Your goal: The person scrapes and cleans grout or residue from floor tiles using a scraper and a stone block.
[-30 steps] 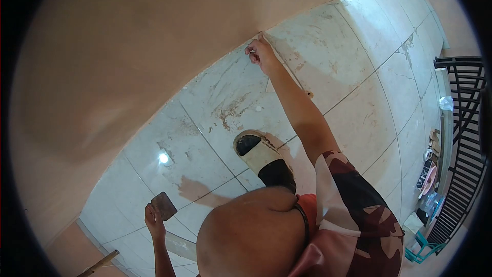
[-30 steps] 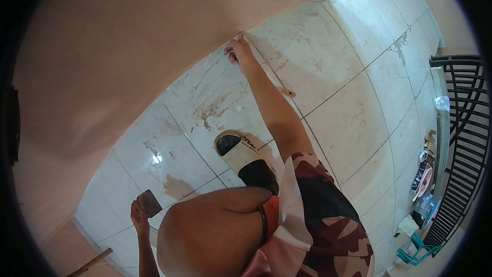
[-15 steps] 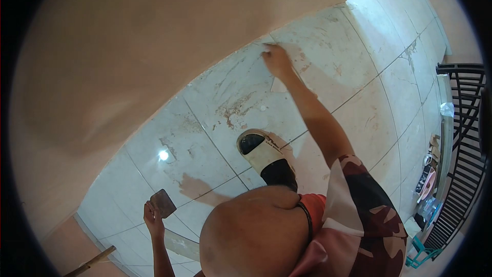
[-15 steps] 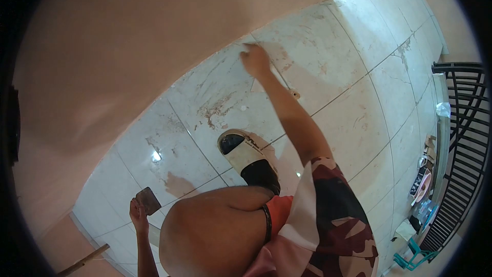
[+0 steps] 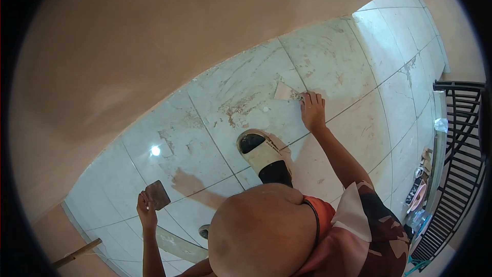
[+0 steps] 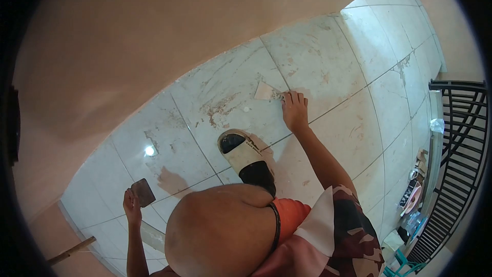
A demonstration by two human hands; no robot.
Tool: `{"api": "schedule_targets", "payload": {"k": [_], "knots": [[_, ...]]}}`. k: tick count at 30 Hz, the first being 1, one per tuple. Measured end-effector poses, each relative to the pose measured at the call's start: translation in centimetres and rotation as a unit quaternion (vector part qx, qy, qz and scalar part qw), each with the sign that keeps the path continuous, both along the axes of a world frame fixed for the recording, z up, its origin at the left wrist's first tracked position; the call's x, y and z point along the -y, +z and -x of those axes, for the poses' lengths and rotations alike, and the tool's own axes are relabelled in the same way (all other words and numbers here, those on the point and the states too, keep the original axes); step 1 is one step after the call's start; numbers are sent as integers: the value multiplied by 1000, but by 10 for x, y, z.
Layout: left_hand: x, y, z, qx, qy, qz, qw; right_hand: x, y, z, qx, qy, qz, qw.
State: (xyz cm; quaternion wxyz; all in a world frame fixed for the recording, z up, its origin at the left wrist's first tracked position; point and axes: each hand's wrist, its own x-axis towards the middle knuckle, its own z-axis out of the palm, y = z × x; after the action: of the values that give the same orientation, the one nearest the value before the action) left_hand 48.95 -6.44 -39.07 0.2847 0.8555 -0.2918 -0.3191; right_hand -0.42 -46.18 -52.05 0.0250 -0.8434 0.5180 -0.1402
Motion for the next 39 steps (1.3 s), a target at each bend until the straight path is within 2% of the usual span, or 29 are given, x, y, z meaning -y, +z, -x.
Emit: {"api": "schedule_targets", "payload": {"k": [1, 3, 5, 7, 9, 11, 12, 14, 15, 16, 18, 20, 22, 24, 26, 28, 29, 32, 35, 36, 38, 39], "knots": [[0, 1, -1, 14, -11, 16, 1000, 6, 2, 0, -2, 5, 4, 1000], [-8, 2, -6, 19, -20, 28, 999, 22, 7, 5, 98, -56, -84, 990], [-12, 7, -1, -2, 7, 27, 1000, 54, 29, 2, 46, -69, -31, 996], [-23, 3, -2, -21, 32, 29, 999, 89, 54, -10, -26, -97, -81, 992], [-35, 0, -7, -17, 37, 11, 999, 127, 55, -18, -61, -100, -38, 992], [-35, -2, -4, -12, 42, -5, 999, 160, 61, -35, -121, -101, -62, 985], [-32, -1, -1, -10, 50, 22, 998, 170, 65, -50, -155, -131, -81, 976], [-29, 3, -1, -8, 61, 51, 997, 172, 52, -72, -155, -102, -74, 980], [-28, 7, -3, 0, 45, 20, 999, 172, 45, -84, -154, -74, -67, 983], [-29, 8, -5, 6, 29, -13, 999, 158, 50, -102, -180, -59, -134, 973], [-40, 2, -10, 0, 17, -10, 1000, 113, 36, -122, -181, 9, -113, 977], [-49, -2, -8, -6, 8, -7, 1000, 63, 63, -137, -212, 55, -122, 968], [-50, -2, -7, -5, -7, 8, 1000, 53, 73, -129, -231, 78, -131, 961], [-54, 0, -8, -8, -3, 4, 1000, 60, 94, -109, -184, 28, -156, 970], [-57, 3, -8, -11, 0, -3, 1000, 112, 70, -63, -163, -48, -85, 982], [-58, 6, -6, -30, 35, -4, 999, 169, 69, -30, -191, -131, -72, 970], [-60, 2, -7, -29, 36, -4, 999, 189, 66, -19, -150, -167, -67, 972], [-50, -10, -2, -71, 93, 66, 991, 210, 43, -27, -182, -187, -78, 962], [-46, -7, 11, -85, 121, 94, 984, 132, 22, -85, -159, -97, -126, 974], [-55, -16, 10, -75, 98, 72, 990, 95, 19, -103, -189, -26, -151, 970], [-68, -28, 6, -63, 77, 47, 994, 18, 47, -142, -229, 18, -181, 956], [-74, -34, 4, -73, 78, 52, 993, -4, 59, -141, -187, 79, -174, 964]]}}
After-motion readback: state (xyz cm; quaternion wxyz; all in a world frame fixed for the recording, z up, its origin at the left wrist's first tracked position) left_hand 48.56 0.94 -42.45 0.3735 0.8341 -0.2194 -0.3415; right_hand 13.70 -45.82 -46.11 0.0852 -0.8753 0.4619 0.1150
